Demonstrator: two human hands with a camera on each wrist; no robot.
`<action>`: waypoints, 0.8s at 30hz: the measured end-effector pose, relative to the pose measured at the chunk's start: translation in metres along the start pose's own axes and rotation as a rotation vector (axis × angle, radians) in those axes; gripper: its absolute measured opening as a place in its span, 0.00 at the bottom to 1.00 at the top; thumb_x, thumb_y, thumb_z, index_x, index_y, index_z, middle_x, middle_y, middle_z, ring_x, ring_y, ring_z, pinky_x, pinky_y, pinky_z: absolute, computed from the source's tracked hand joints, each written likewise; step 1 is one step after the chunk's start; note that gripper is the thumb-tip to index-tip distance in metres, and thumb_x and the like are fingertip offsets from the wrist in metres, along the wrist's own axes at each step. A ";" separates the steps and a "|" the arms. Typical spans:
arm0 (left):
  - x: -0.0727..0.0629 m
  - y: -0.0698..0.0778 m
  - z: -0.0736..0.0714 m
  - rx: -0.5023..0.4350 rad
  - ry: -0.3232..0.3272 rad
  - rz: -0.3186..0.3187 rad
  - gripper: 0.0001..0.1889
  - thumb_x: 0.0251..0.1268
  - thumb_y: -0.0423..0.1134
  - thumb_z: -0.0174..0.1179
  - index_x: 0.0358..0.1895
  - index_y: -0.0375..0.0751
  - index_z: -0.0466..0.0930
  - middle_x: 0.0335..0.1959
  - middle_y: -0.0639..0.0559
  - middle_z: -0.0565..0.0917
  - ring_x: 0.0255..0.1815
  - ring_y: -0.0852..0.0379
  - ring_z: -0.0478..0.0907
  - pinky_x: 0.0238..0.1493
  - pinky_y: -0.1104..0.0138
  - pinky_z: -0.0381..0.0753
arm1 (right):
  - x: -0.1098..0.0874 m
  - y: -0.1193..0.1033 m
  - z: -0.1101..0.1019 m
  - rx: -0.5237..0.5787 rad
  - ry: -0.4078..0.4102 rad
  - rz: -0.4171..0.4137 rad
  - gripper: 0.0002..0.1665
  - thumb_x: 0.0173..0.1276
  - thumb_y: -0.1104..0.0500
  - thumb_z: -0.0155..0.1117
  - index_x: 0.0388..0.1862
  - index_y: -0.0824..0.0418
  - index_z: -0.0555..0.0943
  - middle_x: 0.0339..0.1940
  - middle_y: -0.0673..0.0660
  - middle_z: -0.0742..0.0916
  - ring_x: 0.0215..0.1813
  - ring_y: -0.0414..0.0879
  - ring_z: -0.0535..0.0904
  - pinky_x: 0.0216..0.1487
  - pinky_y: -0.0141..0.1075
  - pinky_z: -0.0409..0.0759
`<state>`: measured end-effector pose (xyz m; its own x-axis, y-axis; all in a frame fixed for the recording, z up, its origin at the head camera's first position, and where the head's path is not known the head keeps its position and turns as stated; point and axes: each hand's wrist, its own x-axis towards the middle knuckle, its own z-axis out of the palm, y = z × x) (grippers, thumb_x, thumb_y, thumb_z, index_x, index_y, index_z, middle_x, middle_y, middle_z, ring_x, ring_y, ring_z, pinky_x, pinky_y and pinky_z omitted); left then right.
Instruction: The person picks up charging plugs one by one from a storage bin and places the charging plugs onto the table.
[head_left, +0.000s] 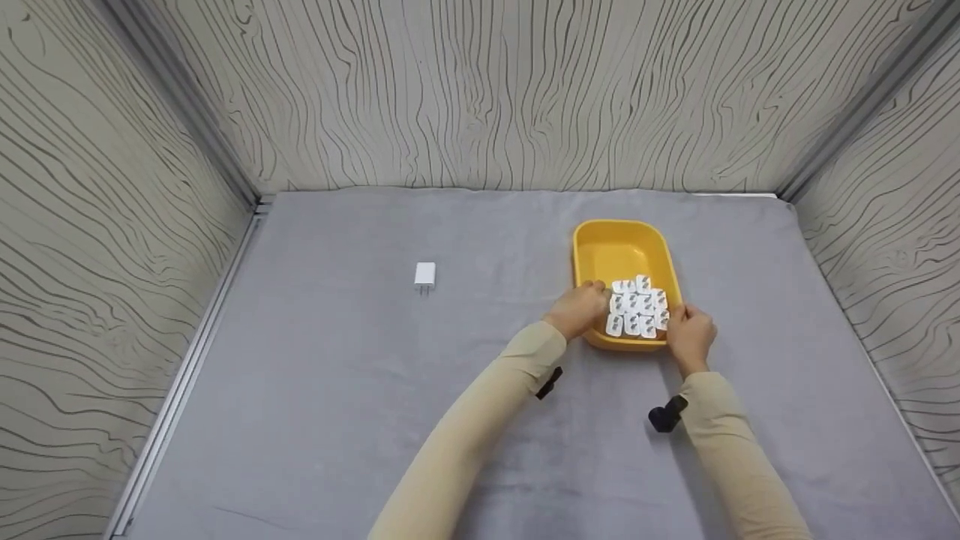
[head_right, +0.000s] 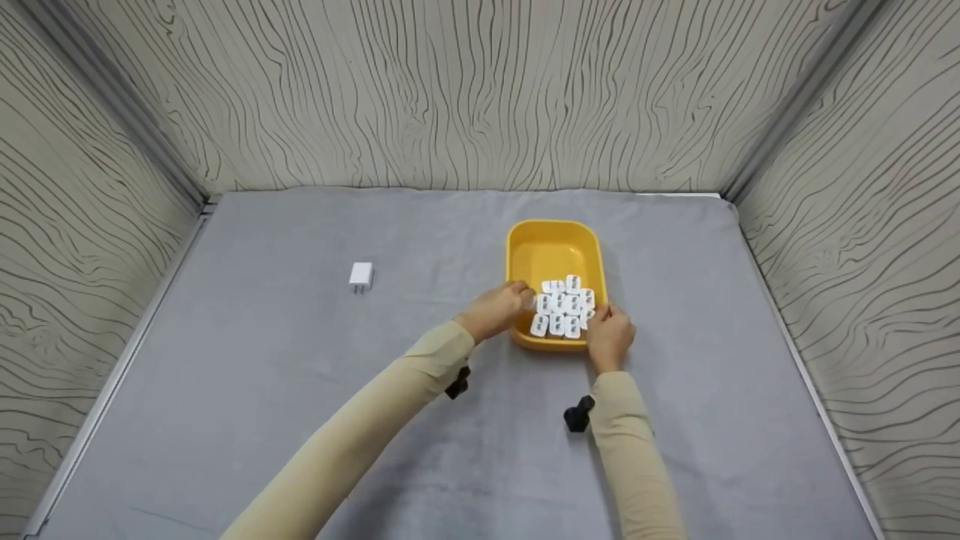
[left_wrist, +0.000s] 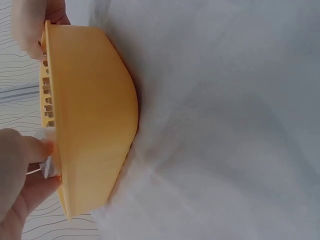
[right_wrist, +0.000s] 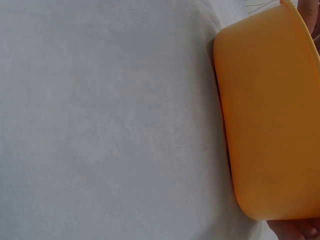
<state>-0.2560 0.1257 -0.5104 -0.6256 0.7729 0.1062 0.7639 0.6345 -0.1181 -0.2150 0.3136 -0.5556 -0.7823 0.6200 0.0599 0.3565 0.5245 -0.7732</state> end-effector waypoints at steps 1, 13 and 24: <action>0.000 -0.001 0.000 -0.008 0.003 0.003 0.18 0.64 0.28 0.52 0.56 0.38 0.78 0.48 0.50 0.84 0.47 0.57 0.81 0.48 0.74 0.83 | 0.000 0.000 0.000 -0.010 0.005 -0.006 0.17 0.67 0.63 0.45 0.18 0.67 0.71 0.19 0.58 0.74 0.30 0.52 0.67 0.29 0.34 0.61; -0.003 -0.007 0.001 -0.071 0.077 0.031 0.15 0.66 0.29 0.50 0.53 0.37 0.78 0.48 0.48 0.84 0.46 0.57 0.82 0.49 0.75 0.83 | -0.001 0.000 -0.001 -0.020 0.004 -0.004 0.17 0.68 0.63 0.46 0.18 0.65 0.71 0.19 0.56 0.73 0.30 0.52 0.67 0.29 0.34 0.60; -0.007 -0.014 0.003 -0.107 0.067 0.008 0.15 0.73 0.40 0.49 0.56 0.37 0.74 0.54 0.48 0.83 0.55 0.55 0.81 0.59 0.72 0.80 | -0.002 0.000 0.000 -0.012 -0.015 0.015 0.19 0.69 0.62 0.44 0.31 0.73 0.79 0.31 0.68 0.80 0.36 0.55 0.71 0.34 0.35 0.65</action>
<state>-0.2624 0.1117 -0.5126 -0.6099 0.7736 0.1721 0.7838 0.6209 -0.0132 -0.2132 0.3119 -0.5556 -0.7840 0.6195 0.0388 0.3745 0.5219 -0.7664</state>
